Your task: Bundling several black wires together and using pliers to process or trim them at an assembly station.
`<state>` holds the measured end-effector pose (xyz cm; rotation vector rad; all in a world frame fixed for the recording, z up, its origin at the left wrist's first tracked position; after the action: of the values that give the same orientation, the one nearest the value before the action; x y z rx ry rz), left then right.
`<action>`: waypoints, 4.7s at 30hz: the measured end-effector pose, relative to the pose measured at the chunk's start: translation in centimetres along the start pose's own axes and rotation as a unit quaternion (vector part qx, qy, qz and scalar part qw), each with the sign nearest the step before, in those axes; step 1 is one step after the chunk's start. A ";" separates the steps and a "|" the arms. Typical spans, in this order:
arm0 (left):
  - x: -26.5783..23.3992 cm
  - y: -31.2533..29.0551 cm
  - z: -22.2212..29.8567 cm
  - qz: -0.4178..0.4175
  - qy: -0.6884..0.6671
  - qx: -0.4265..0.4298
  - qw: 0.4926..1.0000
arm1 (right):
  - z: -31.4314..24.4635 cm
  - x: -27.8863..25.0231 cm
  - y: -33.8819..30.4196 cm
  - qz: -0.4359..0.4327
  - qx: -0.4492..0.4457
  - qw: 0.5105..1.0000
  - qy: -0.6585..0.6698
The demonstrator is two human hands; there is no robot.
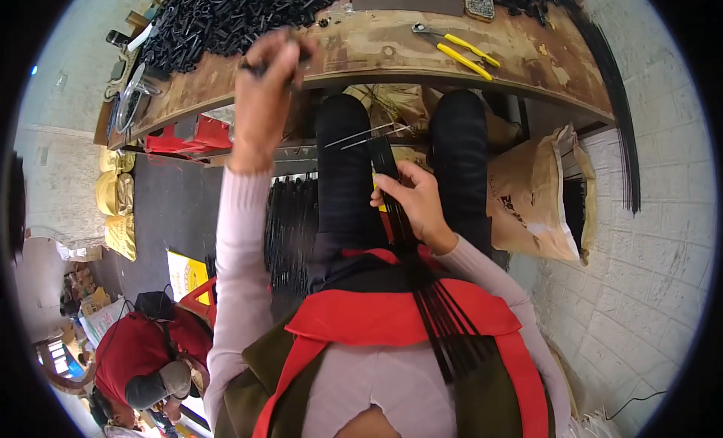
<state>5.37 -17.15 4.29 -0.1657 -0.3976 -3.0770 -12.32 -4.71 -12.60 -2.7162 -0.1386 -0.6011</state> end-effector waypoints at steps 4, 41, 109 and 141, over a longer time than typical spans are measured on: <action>-1.4 -7.1 -11.4 0.111 -0.121 -0.153 0.974 | -0.9 0.1 -0.3 0.004 -0.034 0.999 -0.009; 1.6 -11.3 -14.3 0.105 -0.277 -0.294 0.909 | -0.5 0.1 0.3 0.013 -0.027 0.999 0.010; 2.2 -12.9 -10.8 0.087 -0.211 -0.247 0.942 | -2.4 1.4 -0.2 -0.023 -0.044 0.998 -0.035; 3.3 -13.1 -12.0 0.044 -0.313 -0.281 0.906 | -2.0 2.1 1.5 -0.106 0.037 0.994 -0.018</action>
<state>0.24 -7.66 -10.21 -1.1561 0.4984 -2.8700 -10.91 -6.74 -10.46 -2.6612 -0.4533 -0.5925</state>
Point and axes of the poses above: each hand's wrist, its own y-axis towards the middle knuckle, its own x-axis out of the palm, z = x × y, the point moved 10 cm from there along y, towards the middle knuckle, and after that the axes turned 3 degrees about z, right-handed, at the moved point
